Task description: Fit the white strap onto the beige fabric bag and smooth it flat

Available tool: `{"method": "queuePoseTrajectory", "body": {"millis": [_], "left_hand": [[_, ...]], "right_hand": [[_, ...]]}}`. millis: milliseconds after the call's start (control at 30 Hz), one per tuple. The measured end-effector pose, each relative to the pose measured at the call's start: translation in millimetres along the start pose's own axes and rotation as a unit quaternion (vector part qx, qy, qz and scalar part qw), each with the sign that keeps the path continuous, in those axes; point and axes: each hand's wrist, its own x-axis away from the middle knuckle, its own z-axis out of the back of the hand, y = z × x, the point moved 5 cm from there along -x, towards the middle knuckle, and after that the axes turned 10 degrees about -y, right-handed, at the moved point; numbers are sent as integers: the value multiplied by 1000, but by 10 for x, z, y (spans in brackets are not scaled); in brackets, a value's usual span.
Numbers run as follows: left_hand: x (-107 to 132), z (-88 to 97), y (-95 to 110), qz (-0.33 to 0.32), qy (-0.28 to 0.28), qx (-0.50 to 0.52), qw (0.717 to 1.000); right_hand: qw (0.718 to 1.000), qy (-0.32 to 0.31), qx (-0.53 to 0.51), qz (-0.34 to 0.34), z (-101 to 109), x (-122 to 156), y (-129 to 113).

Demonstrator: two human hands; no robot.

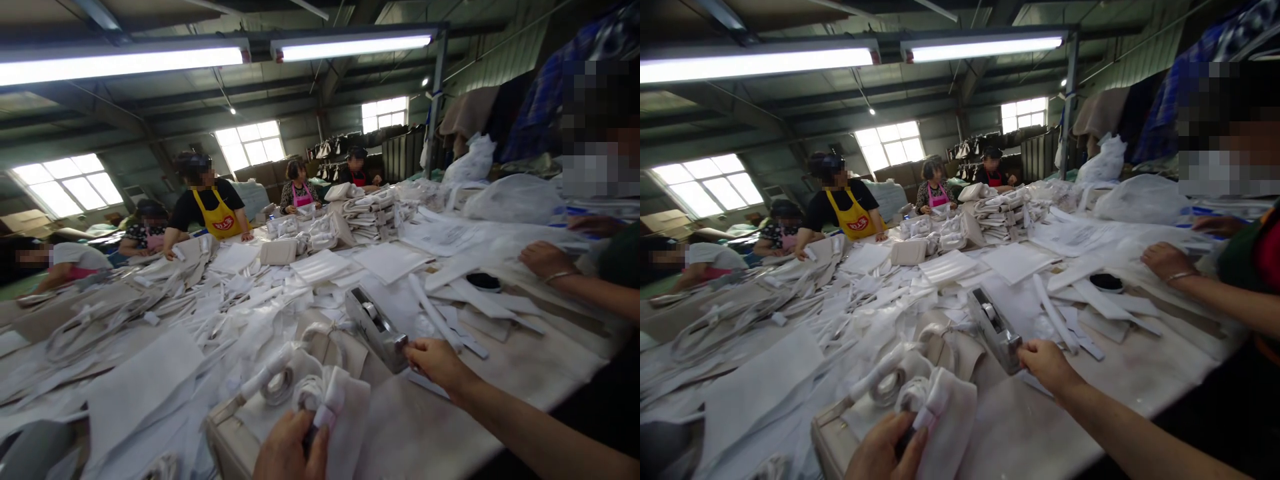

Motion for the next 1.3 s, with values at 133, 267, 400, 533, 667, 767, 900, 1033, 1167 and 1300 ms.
{"method": "queuePoseTrajectory", "body": {"millis": [133, 267, 400, 533, 667, 767, 900, 1033, 1167, 1300], "left_hand": [[74, 60, 110, 27, -16, 3, 999], [162, 153, 233, 50, -16, 17, 998], [194, 199, 274, 57, -7, 19, 998], [209, 190, 267, 53, -4, 14, 999], [214, 175, 253, 50, 1, 6, 999], [203, 169, 273, 49, 1, -4, 999], [207, 173, 316, 59, 4, -26, 998], [241, 149, 323, 62, 8, -39, 997], [240, 100, 319, 61, 14, -44, 997], [214, 76, 343, 66, 3, -50, 997]], "right_hand": [[992, -13, 115, 42, 99, -53, -133], [968, -25, 242, 57, 142, -23, -188], [947, -35, 316, 49, 156, -121, -87], [941, -41, 336, 16, 207, -198, 66], [936, -78, 340, 40, 61, 65, -32], [949, -172, 240, 111, -373, 472, -355], [954, -256, 80, 131, -1064, 871, -758], [968, -229, 18, 103, -1425, 868, -825], [976, -205, 28, 70, -1466, 757, -761], [978, -204, 30, 37, -1448, 725, -724]]}}
